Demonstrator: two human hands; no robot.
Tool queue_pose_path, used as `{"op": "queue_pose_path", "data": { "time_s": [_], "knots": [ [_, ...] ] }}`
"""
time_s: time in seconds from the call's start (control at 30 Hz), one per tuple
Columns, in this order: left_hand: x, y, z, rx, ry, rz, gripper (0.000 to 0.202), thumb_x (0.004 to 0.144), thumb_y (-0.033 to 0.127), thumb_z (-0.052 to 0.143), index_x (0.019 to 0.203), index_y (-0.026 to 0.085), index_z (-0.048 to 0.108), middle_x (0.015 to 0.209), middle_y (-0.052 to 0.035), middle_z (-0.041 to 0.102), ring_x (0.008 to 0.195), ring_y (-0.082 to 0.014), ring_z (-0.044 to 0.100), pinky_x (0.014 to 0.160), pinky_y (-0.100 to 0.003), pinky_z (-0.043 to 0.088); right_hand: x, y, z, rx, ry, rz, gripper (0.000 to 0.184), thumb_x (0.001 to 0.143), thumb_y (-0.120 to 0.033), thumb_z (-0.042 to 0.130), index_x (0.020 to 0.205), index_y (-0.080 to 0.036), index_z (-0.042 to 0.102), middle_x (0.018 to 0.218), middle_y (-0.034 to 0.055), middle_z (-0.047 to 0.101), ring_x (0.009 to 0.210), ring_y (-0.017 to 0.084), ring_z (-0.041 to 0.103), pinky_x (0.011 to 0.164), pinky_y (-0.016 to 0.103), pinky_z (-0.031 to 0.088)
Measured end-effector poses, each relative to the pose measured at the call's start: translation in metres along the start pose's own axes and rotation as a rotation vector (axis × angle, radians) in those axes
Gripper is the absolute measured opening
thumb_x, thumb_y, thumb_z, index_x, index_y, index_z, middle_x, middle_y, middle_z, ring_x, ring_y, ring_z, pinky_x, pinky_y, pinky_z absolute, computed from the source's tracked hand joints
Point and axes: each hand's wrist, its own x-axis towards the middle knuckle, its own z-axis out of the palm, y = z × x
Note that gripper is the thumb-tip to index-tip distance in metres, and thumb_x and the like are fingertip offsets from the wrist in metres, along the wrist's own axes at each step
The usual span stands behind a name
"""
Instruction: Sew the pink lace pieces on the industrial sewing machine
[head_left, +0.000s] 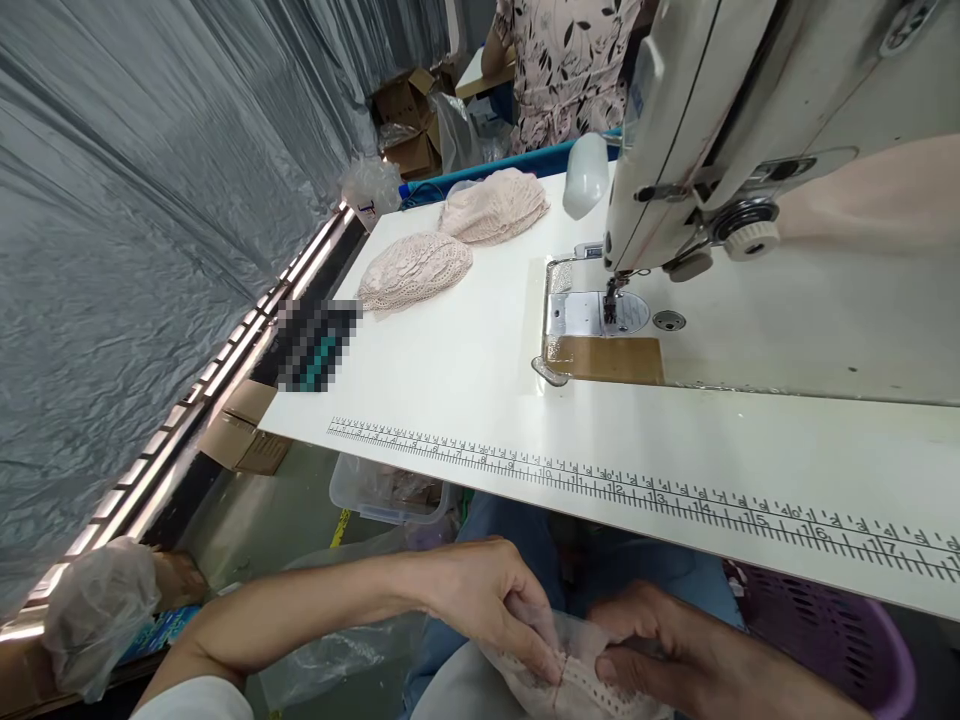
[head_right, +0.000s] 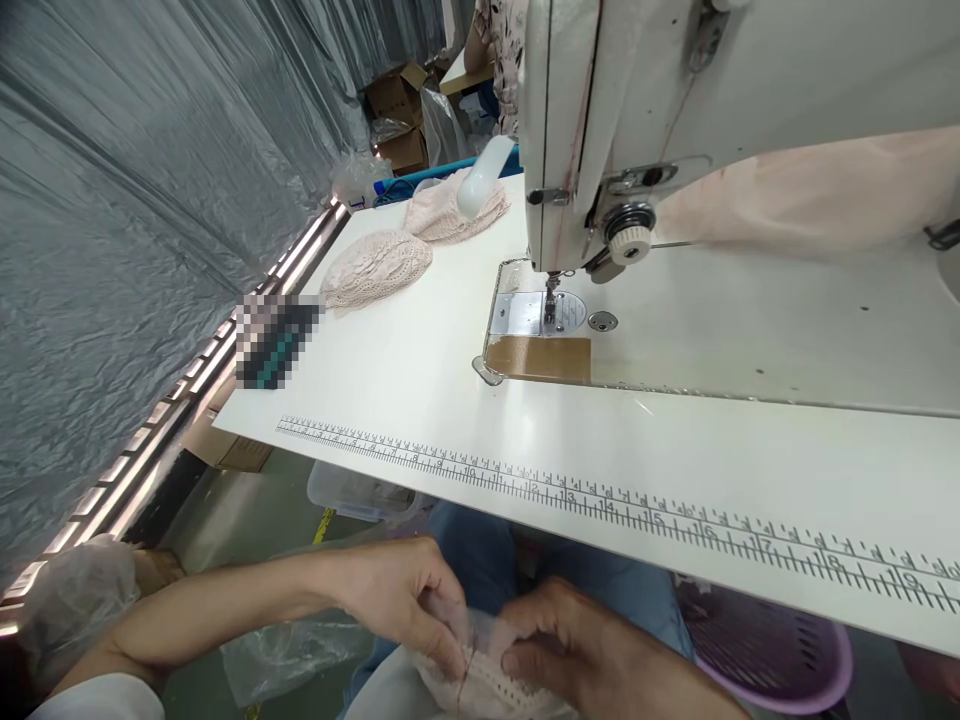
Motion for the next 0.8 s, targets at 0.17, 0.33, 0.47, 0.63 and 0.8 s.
{"op": "queue_pose_path", "data": {
  "time_s": [0.17,0.33,0.47,0.63,0.8],
  "knots": [
    [0.003,-0.005,0.002,0.0,0.014,-0.005,0.018,0.068,0.032,0.074,0.079,0.019,0.075,0.064,0.0034,0.064,0.061,-0.0083,0.055,0.054,-0.015,0.039,0.006,0.004,0.006,-0.041,0.053,-0.03,0.039,0.073,-0.052,0.065,0.059,-0.016,0.059,0.052,-0.006,0.036,0.051,0.008,0.032,0.046,0.022,0.023],
    [0.004,-0.009,0.002,0.0,0.029,-0.017,0.022,0.066,0.036,0.076,0.076,0.018,0.074,0.061,0.0038,0.062,0.055,-0.0067,0.05,0.05,-0.014,0.036,0.009,0.01,0.004,0.022,0.022,-0.043,0.051,0.073,-0.063,0.061,0.065,-0.013,0.066,0.053,-0.0042,0.043,0.051,0.008,0.036,0.047,0.022,0.026],
    [0.005,-0.006,0.001,0.037,0.014,-0.033,0.017,0.066,0.031,0.077,0.074,0.016,0.073,0.059,0.0039,0.06,0.055,-0.0066,0.05,0.047,-0.013,0.034,0.008,0.007,-0.001,0.047,0.006,-0.054,0.045,0.073,-0.058,0.065,0.065,-0.013,0.062,0.056,-0.0053,0.041,0.054,0.008,0.033,0.048,0.021,0.025],
    [0.006,-0.003,0.002,0.033,0.019,-0.036,0.018,0.065,0.031,0.078,0.072,0.016,0.072,0.057,0.0037,0.058,0.055,-0.0068,0.048,0.048,-0.013,0.033,0.008,0.006,-0.001,0.039,0.009,-0.106,0.049,0.082,-0.06,0.052,0.059,-0.018,0.045,0.053,-0.0076,0.027,0.05,0.007,0.023,0.045,0.024,0.016],
    [0.004,-0.002,0.003,-0.036,0.003,-0.039,0.016,0.065,0.029,0.077,0.074,0.016,0.073,0.062,0.0028,0.062,0.057,-0.0066,0.051,0.052,-0.013,0.036,0.008,0.002,0.0,0.055,0.012,-0.101,0.052,0.081,-0.061,0.054,0.055,-0.019,0.038,0.053,-0.0079,0.024,0.05,0.007,0.02,0.044,0.024,0.015]
  ]
}}
